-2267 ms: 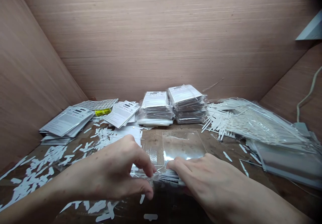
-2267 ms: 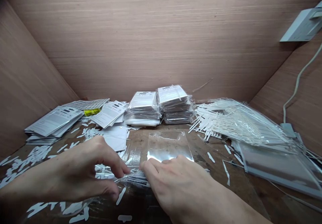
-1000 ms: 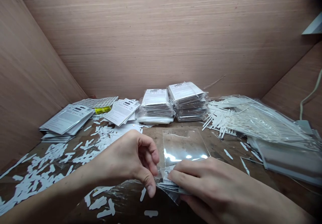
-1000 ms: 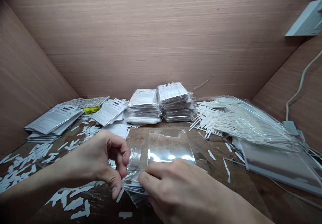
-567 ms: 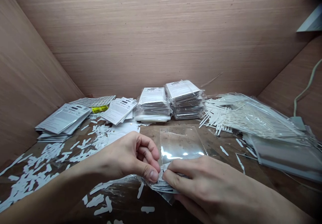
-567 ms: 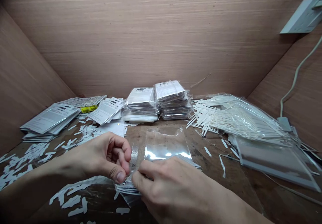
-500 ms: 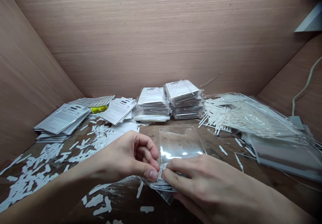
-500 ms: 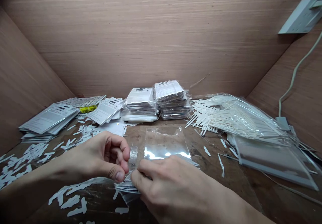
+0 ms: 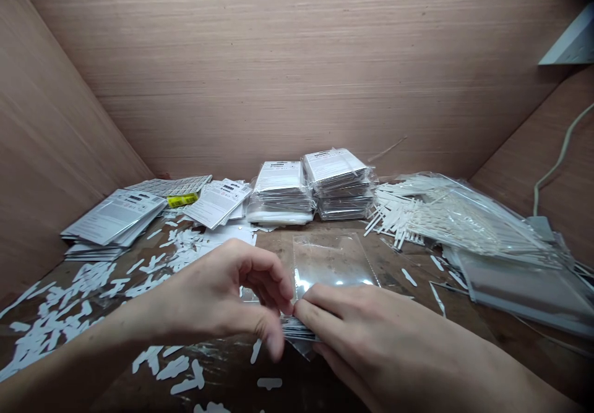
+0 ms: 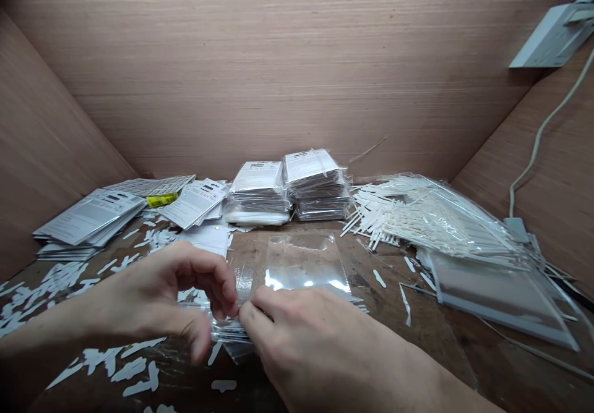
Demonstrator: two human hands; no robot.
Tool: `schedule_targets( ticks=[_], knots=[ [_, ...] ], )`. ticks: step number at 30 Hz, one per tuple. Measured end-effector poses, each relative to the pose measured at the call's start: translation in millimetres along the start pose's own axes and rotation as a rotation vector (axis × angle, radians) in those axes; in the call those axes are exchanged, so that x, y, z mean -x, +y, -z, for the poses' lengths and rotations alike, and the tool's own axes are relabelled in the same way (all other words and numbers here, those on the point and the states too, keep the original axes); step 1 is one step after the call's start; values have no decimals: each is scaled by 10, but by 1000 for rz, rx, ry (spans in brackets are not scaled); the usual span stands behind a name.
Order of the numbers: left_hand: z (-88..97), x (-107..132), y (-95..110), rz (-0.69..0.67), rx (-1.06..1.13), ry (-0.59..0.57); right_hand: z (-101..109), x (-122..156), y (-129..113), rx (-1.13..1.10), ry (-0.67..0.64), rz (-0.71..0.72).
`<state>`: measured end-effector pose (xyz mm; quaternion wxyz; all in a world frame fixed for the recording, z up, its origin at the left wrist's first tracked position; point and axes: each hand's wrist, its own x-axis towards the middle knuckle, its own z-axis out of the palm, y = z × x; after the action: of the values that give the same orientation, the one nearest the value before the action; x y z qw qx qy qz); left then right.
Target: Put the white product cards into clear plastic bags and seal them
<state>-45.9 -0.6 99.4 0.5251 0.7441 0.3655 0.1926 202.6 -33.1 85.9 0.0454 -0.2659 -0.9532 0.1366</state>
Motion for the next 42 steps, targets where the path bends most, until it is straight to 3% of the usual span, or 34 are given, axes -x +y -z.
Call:
schedule_targets(
  ticks=[4,7,12,17,24,29,32,35,38,42],
  knots=[
    [60,131,-6,-168,-450,85,-48,8,37,-49,66,-5],
    [-15,178,-67,-196,-580,144,-65,-3,46,-43,74,2],
    [-229,136,-92,-169,-480,268,-46,-42,29,-46,54,-11],
    [-328,105,-76,-192,-360,249,-28,-56,13,-115,43,-97],
    [-407,70,-121,-261,-403,294,-88,-56,-33,-110,193,-85],
    [-449,86,-135,-219,-375,270,106,42,-47,-237,263,-60],
    [-424,77,-163,-183,-418,329,273,226,157,-280,190,-98],
    [-352,25,-180,-147,-420,394,278,350,547,-322,166,-138],
    [-241,-35,-181,-104,-331,433,82,302,969,-440,156,-217],
    [-64,-71,-188,-27,-117,518,-272,114,1291,-840,335,-128]
  ],
)
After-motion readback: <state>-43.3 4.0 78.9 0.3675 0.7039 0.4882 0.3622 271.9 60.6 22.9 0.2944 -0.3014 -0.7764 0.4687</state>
